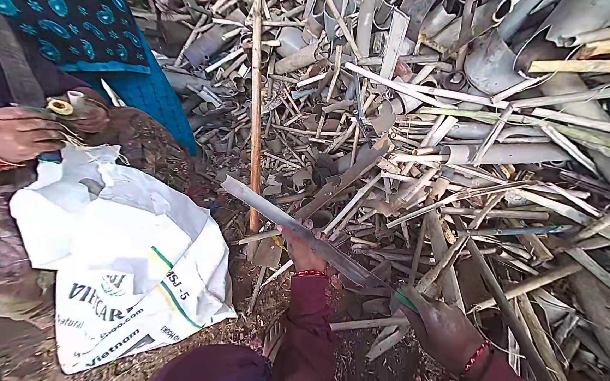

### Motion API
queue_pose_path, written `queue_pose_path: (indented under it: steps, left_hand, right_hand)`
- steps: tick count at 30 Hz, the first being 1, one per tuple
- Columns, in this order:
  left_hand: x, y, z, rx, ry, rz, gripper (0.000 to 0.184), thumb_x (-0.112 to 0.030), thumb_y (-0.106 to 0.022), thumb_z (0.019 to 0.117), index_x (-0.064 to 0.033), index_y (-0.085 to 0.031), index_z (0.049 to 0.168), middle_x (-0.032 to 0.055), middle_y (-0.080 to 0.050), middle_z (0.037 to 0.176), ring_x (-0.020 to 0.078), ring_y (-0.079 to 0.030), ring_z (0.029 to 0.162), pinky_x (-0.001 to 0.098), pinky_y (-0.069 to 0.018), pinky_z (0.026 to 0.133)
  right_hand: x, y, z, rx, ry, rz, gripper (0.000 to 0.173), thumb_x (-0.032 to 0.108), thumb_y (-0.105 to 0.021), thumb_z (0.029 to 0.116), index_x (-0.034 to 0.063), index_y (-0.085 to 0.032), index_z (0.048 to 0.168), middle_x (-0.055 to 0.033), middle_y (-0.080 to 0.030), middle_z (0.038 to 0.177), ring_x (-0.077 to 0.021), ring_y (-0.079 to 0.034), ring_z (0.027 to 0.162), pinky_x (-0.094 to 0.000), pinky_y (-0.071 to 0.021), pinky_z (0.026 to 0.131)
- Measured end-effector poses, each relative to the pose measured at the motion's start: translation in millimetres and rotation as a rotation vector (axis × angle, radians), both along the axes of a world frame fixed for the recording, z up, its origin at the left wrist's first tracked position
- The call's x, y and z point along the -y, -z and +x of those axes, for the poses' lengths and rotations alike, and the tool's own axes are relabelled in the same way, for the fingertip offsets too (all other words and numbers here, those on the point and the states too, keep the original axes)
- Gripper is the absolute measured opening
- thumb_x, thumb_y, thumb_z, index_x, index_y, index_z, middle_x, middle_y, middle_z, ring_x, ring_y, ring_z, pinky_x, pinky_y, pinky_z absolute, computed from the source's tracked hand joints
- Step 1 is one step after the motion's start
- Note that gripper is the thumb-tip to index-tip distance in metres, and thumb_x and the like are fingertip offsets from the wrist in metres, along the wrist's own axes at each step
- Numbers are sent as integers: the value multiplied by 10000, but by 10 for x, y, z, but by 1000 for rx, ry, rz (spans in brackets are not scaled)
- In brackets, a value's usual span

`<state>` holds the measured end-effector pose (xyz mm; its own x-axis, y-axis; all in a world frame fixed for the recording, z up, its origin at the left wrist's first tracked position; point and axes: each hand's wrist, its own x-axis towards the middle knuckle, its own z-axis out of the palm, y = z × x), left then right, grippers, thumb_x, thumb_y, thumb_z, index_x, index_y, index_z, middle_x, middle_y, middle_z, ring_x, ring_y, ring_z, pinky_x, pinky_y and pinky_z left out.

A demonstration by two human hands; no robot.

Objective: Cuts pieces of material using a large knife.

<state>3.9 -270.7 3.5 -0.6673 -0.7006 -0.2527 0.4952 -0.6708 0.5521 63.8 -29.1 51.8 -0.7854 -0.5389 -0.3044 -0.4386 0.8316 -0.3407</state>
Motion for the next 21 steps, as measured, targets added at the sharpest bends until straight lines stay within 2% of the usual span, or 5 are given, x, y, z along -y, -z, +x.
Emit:
queue_pose_path:
  steps: [7,9,13,15,21]
  left_hand:
    - [76,-14,16,-22,-60,53,537,-511,-113,1105,-164,-477,918,-56,-554,616,41,-521,446,183,-453,418]
    - [73,-2,15,-22,-57,43,539,-506,-109,1106,-156,-477,927,-55,-541,619,28,-499,434,165,-425,399]
    - [101,21,21,-24,-74,81,538,-515,-93,1101,-166,-448,898,-65,-489,580,22,-453,405,156,-391,383]
    - [116,20,12,-13,-81,95,540,-509,-100,1102,-155,-451,895,-62,-471,560,16,-431,381,150,-363,354]
    - [148,49,21,36,-103,89,548,-524,-89,1097,-159,-442,892,-72,-452,538,16,-419,377,150,-349,363]
  right_hand:
    - [-72,75,18,-50,-23,-29,409,247,-556,1054,-6,-604,1372,-289,-725,1015,-494,-726,883,-627,-565,763]
    - [-91,66,-6,122,-50,-36,447,245,-544,1065,-8,-553,1434,-302,-714,1050,-496,-706,960,-633,-533,863]
    - [-180,94,-4,-70,-32,-73,385,224,-598,1026,-5,-635,1333,-278,-731,940,-495,-727,839,-644,-561,729]
    - [-242,90,-58,69,-66,-69,395,239,-588,1043,4,-614,1359,-278,-724,985,-485,-712,913,-641,-538,823]
    - [-310,100,-51,58,-74,-77,382,233,-601,1032,9,-634,1339,-272,-727,986,-478,-716,907,-642,-543,808]
